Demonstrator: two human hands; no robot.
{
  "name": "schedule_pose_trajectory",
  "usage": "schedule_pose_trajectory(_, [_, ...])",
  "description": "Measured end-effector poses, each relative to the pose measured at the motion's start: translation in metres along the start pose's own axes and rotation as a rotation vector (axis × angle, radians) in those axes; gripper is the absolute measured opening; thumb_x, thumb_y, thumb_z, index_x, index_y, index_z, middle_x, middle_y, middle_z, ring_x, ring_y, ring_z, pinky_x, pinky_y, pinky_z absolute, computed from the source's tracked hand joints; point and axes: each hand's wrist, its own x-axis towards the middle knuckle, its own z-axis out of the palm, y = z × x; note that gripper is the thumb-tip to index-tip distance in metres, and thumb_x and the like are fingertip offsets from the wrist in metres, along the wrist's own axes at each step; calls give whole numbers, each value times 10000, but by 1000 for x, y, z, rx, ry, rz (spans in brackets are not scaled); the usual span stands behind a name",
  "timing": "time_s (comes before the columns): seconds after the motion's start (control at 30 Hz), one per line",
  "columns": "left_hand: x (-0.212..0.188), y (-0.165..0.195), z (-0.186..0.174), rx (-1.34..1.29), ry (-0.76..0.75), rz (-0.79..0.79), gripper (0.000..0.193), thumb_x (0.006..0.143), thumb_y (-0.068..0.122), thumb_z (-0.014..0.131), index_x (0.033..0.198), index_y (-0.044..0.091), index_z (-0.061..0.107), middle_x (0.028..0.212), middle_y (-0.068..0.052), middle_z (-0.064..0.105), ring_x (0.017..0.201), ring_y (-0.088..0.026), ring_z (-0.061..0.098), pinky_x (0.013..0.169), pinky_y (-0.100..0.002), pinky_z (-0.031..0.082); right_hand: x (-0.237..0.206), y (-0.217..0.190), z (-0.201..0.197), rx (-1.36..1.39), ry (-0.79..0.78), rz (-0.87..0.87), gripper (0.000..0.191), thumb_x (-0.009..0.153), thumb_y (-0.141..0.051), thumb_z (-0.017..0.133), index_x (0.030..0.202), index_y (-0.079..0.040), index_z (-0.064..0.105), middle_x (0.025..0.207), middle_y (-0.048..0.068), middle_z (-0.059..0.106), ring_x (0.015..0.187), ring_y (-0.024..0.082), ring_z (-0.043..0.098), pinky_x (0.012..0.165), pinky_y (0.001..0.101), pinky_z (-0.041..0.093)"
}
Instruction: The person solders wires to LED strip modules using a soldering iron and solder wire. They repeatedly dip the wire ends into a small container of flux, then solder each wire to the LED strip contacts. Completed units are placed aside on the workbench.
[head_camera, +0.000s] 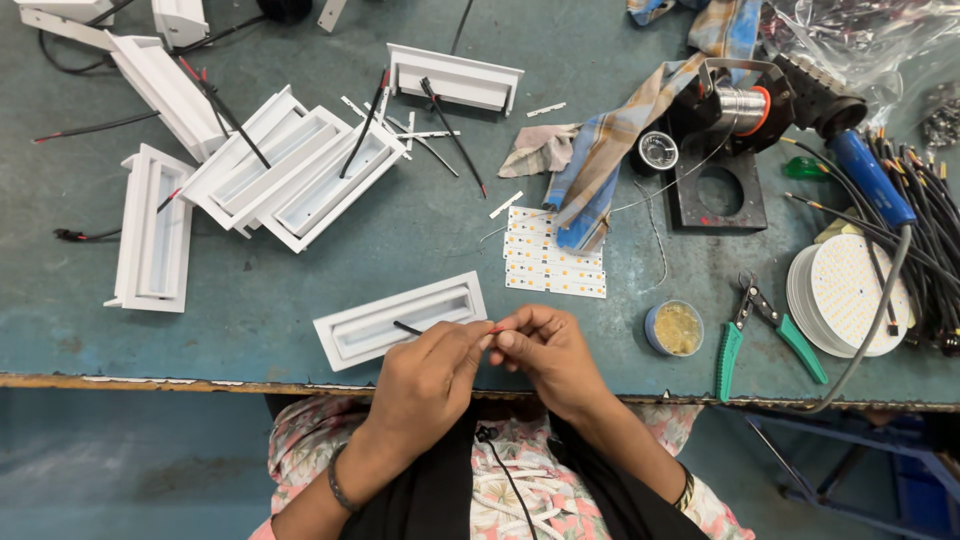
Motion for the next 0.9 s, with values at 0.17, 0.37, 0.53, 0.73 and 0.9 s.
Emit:
schedule_pose_trajectory(0.17, [-4, 7, 7, -330, 22, -328, 145, 973, 88, 661, 1043, -30, 710, 761, -46, 718, 617, -75, 644, 494, -257, 474, -13, 0, 7, -223, 63, -141, 130, 931, -54, 738, 1034, 22, 714, 986, 99, 759, 872, 144, 728, 746, 258, 580])
schedule_pose_trajectory(0.37, [-3, 9, 6, -455, -53, -536, 164, 963, 131, 666, 941, -27, 705, 578, 50, 580, 511, 28, 454, 438, -207, 320, -17, -7, 15, -421, 48, -476, 182, 918, 7, 748, 1087, 26, 683, 1043, 96, 738, 970, 149, 731, 867, 281, 601])
schedule_pose_trajectory(0.53, [-3, 8, 7, -474, -68, -535, 163, 967, 135, 665, 933, -22, 695, 583, 58, 576, 515, 28, 445, 441, -207, 317, -16, -18, 18, -819, 70, -839, 216, 874, 37, 789, 1061, 7, 684, 1035, 118, 736, 943, 174, 726, 796, 284, 594])
schedule_pose_trajectory(0.73, [-6, 8, 10, -453, -70, -513, 154, 966, 129, 665, 922, -18, 678, 588, 54, 555, 514, 23, 423, 441, -210, 305, -13, -28, 23, -1027, 68, -973, 221, 852, 52, 794, 1027, -13, 675, 1016, 130, 737, 811, 180, 731, 651, 267, 579])
schedule_pose_trajectory(0.9, [-8, 7, 13, -489, -55, -498, 145, 979, 121, 661, 930, -15, 677, 619, 61, 568, 536, 30, 433, 448, -207, 311, -13, -32, 25, -1080, 67, -1025, 201, 852, 44, 794, 1003, -29, 683, 986, 103, 742, 747, 155, 721, 587, 251, 566])
